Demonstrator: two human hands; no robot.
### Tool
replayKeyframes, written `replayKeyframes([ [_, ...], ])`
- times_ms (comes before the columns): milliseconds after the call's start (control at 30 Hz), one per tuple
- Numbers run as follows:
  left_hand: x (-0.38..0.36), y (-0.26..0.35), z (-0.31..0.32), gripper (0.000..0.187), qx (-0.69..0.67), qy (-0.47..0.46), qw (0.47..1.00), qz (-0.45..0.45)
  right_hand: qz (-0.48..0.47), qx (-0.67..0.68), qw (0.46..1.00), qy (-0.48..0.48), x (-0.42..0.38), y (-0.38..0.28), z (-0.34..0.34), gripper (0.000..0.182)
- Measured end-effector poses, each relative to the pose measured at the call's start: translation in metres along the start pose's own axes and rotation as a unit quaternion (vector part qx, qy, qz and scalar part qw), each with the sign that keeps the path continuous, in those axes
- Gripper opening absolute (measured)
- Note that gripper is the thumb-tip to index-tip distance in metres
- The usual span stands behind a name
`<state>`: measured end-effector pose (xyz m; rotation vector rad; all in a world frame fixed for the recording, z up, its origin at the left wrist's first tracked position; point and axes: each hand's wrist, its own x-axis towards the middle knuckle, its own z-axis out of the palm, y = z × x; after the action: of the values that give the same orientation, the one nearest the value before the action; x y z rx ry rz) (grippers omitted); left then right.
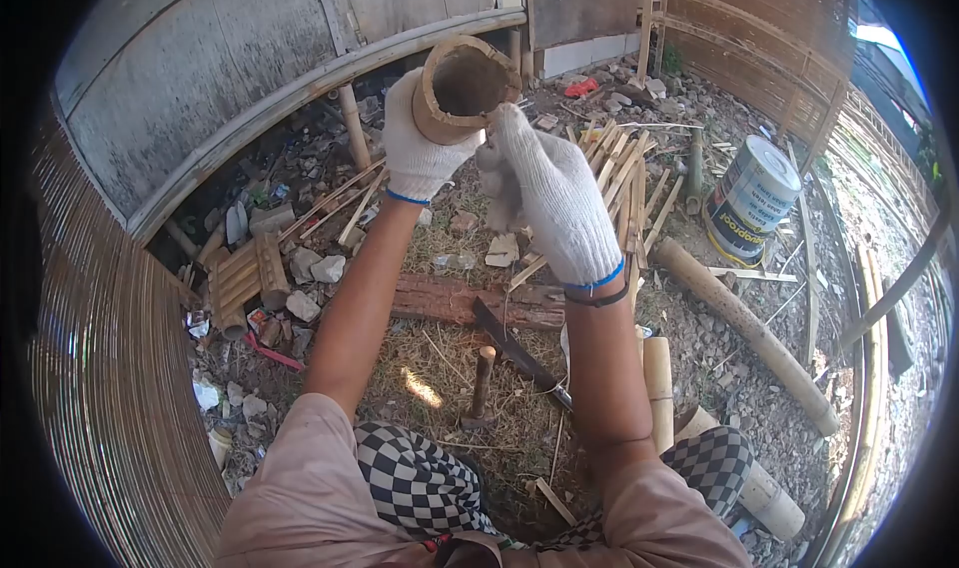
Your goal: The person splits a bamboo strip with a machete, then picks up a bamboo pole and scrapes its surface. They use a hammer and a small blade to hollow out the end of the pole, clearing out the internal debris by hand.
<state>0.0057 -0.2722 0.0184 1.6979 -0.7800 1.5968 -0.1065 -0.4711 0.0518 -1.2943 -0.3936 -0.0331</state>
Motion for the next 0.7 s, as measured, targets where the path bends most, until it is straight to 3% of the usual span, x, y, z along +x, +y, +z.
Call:
replayKeyframes([
  [33,-0.001,0.006,0.000,0.078,-0.001,-0.016,1.000,0.007,0.033,0.024,0.999,-0.003,-0.006,-0.009,-0.003,0.061],
  [67,-0.011,0.002,0.002,0.095,0.047,-0.033,0.997,0.047,0.060,0.006,0.998,-0.031,-0.002,-0.001,-0.020,0.065],
  [200,-0.043,0.010,0.020,0.094,0.081,-0.053,0.993,0.069,0.140,-0.071,0.988,-0.012,-0.020,0.008,-0.047,0.059],
  [333,-0.076,0.036,0.036,0.089,0.047,-0.177,0.983,0.003,0.219,-0.084,0.972,-0.022,-0.038,0.029,-0.088,0.057],
  [433,-0.102,0.037,0.060,0.092,0.015,-0.174,0.983,0.061,0.213,-0.150,0.965,0.013,-0.060,0.034,-0.095,0.053],
  [467,-0.102,0.039,0.063,0.090,-0.002,-0.235,0.972,0.031,0.247,-0.136,0.959,0.006,-0.060,0.041,-0.105,0.044],
  [567,-0.112,0.046,0.074,0.096,-0.009,-0.259,0.964,0.055,0.273,0.046,0.961,-0.019,-0.070,0.074,-0.142,0.036],
  [600,-0.115,0.046,0.078,0.100,-0.006,-0.260,0.963,0.076,0.288,0.039,0.957,-0.020,-0.075,0.073,-0.143,0.029],
  [700,-0.132,0.051,0.087,0.090,-0.044,-0.282,0.955,0.078,0.305,0.100,0.946,0.036,-0.087,0.097,-0.151,0.048],
])
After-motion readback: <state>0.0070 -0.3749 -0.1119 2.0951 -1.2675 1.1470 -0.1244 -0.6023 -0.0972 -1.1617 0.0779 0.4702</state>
